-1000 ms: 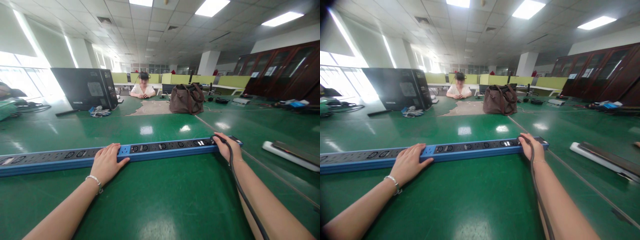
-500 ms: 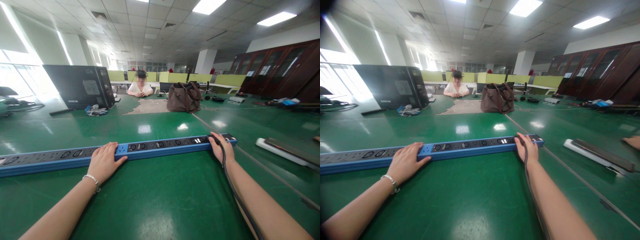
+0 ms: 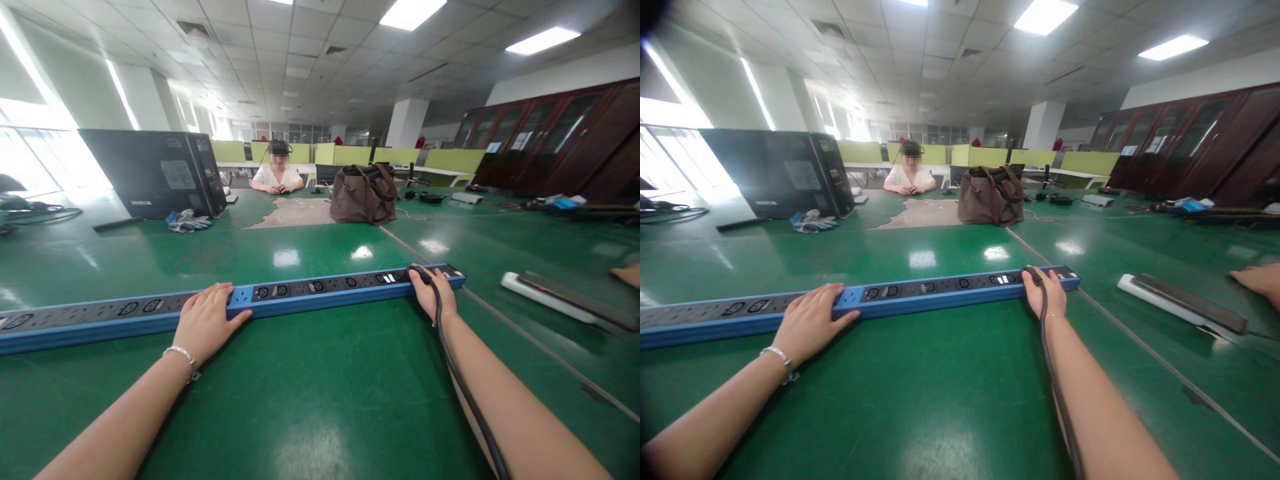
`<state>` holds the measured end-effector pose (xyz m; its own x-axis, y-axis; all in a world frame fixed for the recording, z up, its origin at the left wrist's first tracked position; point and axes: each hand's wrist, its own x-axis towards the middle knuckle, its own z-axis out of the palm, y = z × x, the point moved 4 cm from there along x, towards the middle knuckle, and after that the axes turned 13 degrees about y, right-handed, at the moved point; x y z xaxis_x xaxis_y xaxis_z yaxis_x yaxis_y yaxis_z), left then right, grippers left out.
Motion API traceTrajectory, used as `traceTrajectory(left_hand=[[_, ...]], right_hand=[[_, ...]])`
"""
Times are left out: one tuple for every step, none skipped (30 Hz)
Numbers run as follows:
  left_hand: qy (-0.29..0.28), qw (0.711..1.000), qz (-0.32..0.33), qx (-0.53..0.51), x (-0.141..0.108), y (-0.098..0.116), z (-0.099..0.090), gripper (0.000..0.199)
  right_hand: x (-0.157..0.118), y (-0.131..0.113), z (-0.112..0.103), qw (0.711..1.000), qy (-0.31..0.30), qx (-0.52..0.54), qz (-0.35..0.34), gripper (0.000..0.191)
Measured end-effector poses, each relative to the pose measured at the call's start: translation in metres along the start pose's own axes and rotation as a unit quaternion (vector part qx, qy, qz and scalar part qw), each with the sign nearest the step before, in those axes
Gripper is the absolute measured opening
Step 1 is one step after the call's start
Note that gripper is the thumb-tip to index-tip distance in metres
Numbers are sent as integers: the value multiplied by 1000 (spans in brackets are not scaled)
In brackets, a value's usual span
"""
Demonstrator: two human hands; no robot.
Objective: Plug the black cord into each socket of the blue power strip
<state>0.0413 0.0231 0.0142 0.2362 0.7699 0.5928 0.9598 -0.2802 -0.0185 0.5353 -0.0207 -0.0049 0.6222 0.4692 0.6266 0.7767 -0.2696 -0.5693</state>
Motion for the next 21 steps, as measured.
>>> traceTrajectory(left_hand=[[1,1000,0,-1,0,0,0,63],[3,1000,0,-2,0,0,0,63],[5,1000,0,-3,0,-1,0,64],[6,1000,0,-5,0,-1,0,64],[6,1000,1,-6,0,-1,0,64],[5,1000,1,-6,0,-1,0,64],[4,1000,1,-6,0,-1,0,64],[2,1000,0,-6,0,-1,0,64],[1,1000,-2,-6,0,-1,0,64],[1,1000,-3,-7,0,-1,0,63],[1,1000,-5,-8,0,-1,0,63],[2,1000,-5,-10,1,-2,0,63],[3,1000,-5,-11,1,-2,1,63],[3,1000,-4,-12,1,-2,1,63],[3,1000,-4,-12,1,-2,1,63],[2,1000,-3,-12,0,-1,1,62],[1,1000,-4,-11,0,-1,1,62],[1,1000,-4,-10,0,-1,0,62],[1,1000,-5,-8,0,-1,0,62],[1,1000,-5,-6,0,-1,-1,63],[0,1000,-4,-5,0,0,-1,63]], right_hand=[[-1,-1,0,1000,1,4,3,43],[-2,-2,-1,1000,5,9,4,42],[-3,-4,-1,1000,11,14,5,41],[-4,-5,-1,1000,18,17,8,41],[-5,-6,-2,999,25,18,13,40],[-5,-6,-2,999,32,18,18,40],[-5,-7,-3,999,37,19,23,40],[-5,-7,-3,999,41,21,25,40],[-5,-8,-3,998,44,23,25,39],[-4,-8,-3,998,47,24,23,39],[-4,-9,-3,998,50,21,20,39],[-3,-9,-3,998,52,14,16,38],[-2,-10,-3,999,52,6,12,38],[-2,-11,-3,999,50,-2,6,37],[-2,-12,-3,999,47,-7,1,36],[-1,-13,-2,999,44,-6,-2,36],[-1,-13,-2,999,41,0,0,35],[-1,-13,-1,999,41,9,5,35],[-1,-13,-1,999,43,18,10,35],[0,-13,-1,999,41,27,4,35],[1,-14,-2,998,42,41,-7,37]])
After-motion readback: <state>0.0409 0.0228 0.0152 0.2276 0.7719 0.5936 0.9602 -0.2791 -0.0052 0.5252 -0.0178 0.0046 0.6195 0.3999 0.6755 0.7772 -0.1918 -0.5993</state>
